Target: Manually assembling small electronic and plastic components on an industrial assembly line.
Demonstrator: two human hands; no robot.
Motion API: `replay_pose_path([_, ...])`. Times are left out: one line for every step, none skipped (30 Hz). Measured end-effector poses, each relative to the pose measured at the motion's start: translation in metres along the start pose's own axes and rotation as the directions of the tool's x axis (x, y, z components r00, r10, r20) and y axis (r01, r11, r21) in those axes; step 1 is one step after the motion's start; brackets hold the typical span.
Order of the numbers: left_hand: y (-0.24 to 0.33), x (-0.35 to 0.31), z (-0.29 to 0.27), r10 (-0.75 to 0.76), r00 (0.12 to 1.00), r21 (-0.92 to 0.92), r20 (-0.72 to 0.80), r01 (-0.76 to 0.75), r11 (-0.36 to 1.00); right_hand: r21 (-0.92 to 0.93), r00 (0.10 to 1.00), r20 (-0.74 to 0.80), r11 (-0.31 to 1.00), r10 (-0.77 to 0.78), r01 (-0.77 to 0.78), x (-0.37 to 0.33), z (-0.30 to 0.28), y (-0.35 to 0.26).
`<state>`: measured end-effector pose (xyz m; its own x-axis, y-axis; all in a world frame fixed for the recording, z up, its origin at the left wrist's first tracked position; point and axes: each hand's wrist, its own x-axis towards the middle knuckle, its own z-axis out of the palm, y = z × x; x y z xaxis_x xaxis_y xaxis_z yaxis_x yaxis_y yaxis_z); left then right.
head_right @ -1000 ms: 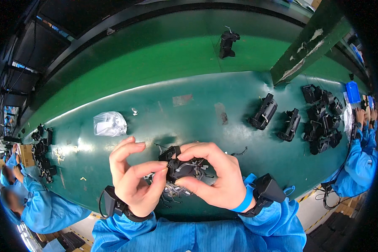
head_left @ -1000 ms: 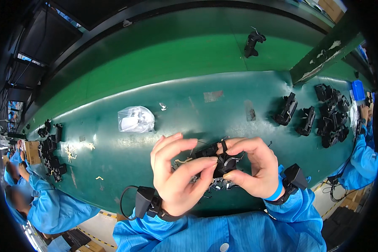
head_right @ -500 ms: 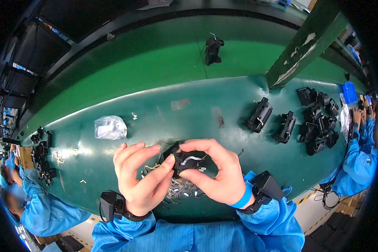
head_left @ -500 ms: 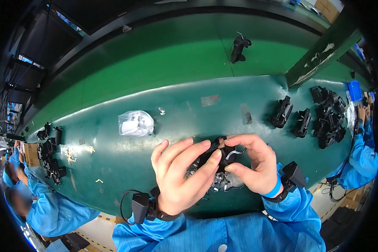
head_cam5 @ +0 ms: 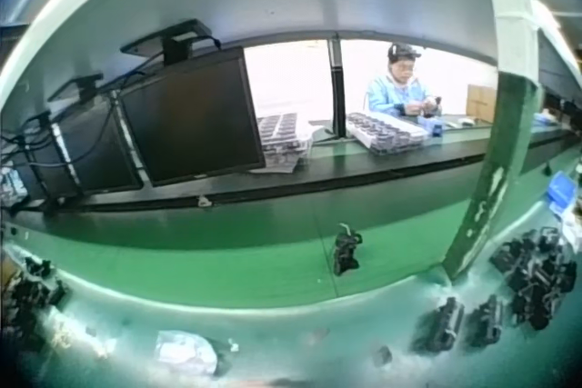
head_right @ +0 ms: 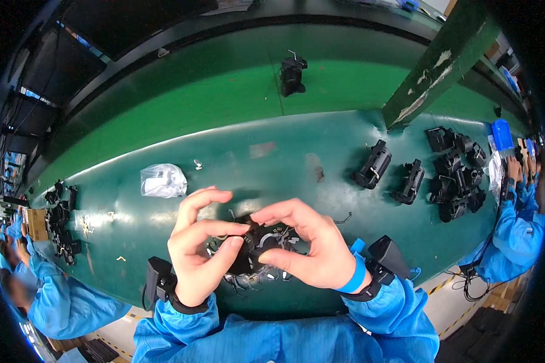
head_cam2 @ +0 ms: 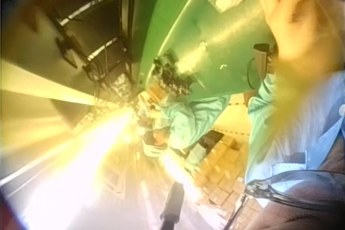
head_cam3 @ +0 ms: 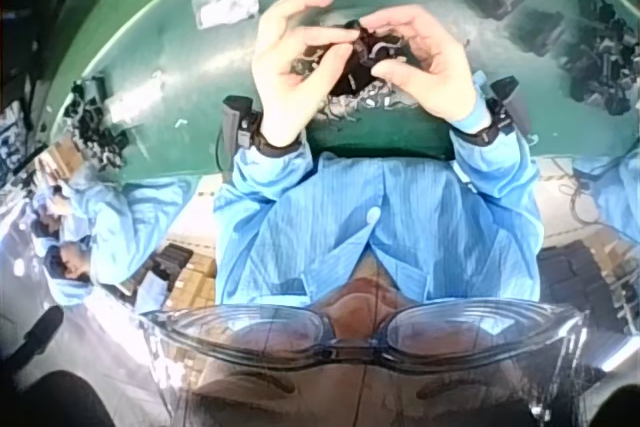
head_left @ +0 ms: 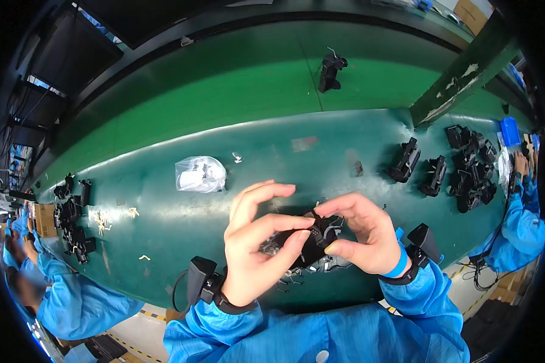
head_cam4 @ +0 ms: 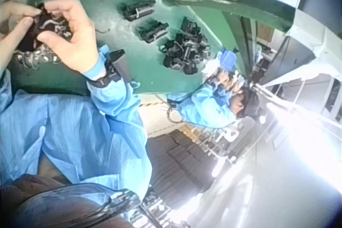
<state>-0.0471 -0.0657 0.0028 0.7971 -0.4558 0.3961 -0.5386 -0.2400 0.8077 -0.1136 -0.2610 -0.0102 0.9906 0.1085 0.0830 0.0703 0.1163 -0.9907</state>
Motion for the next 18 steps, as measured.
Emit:
replay_pose_path([0.001,0.001,-0.002,-0.061,0.998,-0.11,0.026,0.064,0.992,0.021,1.0,-0.009,1.0,0.002,-0.002,0.001,0.001,-0.003])
replay_pose_path([0.003,0.002,-0.004,-0.116,0.991,-0.219,0.059,0.127,0.968,0.041,1.0,-0.018,0.999,0.003,-0.003,0.001,0.002,-0.006])
replay_pose_path([0.001,0.002,-0.005,-0.101,0.993,-0.209,0.062,0.111,0.972,0.03,1.0,-0.015,1.0,-0.007,0.007,0.004,0.002,-0.01])
replay_pose_path([-0.001,0.001,-0.006,-0.087,0.995,-0.214,0.053,0.097,0.972,-0.082,1.0,0.02,0.996,-0.017,0.018,0.005,0.003,-0.015])
replay_pose_path([-0.004,-0.002,-0.007,-0.092,0.994,-0.262,0.052,0.103,0.96,-0.195,0.998,0.053,0.98,-0.023,0.033,0.006,0.004,-0.023])
replay_pose_path([-0.004,-0.004,-0.01,-0.099,0.994,-0.307,0.049,0.109,0.945,-0.268,0.997,0.072,0.963,0.004,0.015,0.008,0.008,-0.034])
replay_pose_path([-0.005,-0.006,-0.013,-0.104,0.992,-0.359,0.067,0.121,0.925,-0.33,0.994,0.103,0.942,-0.031,0.064,0.011,0.011,-0.037])
replay_pose_path([-0.005,-0.007,-0.016,-0.094,0.994,-0.365,0.059,0.109,0.925,-0.388,0.989,0.135,0.915,-0.063,0.111,0.014,0.015,-0.039])
replay_pose_path([-0.005,-0.007,-0.017,-0.121,0.991,-0.403,0.064,0.137,0.905,-0.402,0.989,0.133,0.909,-0.063,0.112,0.016,0.017,-0.043])
replay_pose_path([-0.005,-0.008,-0.018,-0.151,0.986,-0.44,0.072,0.167,0.883,-0.443,0.986,0.148,0.886,-0.077,0.136,0.02,0.018,-0.045])
replay_pose_path([-0.009,-0.009,-0.018,-0.124,0.991,-0.426,0.053,0.135,0.895,-0.481,0.982,0.165,0.862,-0.089,0.159,0.024,0.019,-0.047])
replay_pose_path([-0.008,-0.009,-0.018,-0.13,0.99,-0.428,0.047,0.137,0.893,-0.519,0.987,0.149,0.844,-0.063,0.132,0.03,0.02,-0.054])
replay_pose_path([-0.004,-0.008,-0.015,-0.155,0.986,-0.319,-0.058,0.129,0.939,-0.592,0.974,0.14,0.774,-0.177,0.226,0.041,0.016,-0.052])
replay_pose_path([-0.001,-0.005,-0.013,-0.169,0.973,-0.203,-0.159,0.136,0.97,-0.658,0.948,0.138,0.689,-0.288,0.305,0.053,0.01,-0.05])
replay_pose_path([0.004,-0.001,-0.011,-0.134,0.964,-0.106,-0.23,0.112,0.988,-0.721,0.936,-0.012,0.652,-0.351,0.235,0.066,0.001,-0.049])
replay_pose_path([-0.002,0.0,-0.012,-0.153,0.963,-0.113,-0.222,0.13,0.985,-0.77,0.897,-0.154,0.619,-0.414,0.153,0.082,-0.011,-0.046])
replay_pose_path([-0.002,0.001,-0.016,-0.162,0.966,-0.106,-0.2,0.143,0.984,-0.827,0.858,-0.227,0.557,-0.461,0.081,0.097,-0.027,-0.047])
replay_pose_path([-0.004,0.003,-0.018,-0.17,0.97,-0.099,-0.176,0.154,0.983,-0.87,0.808,-0.291,0.493,-0.512,-0.001,0.112,-0.048,-0.044])
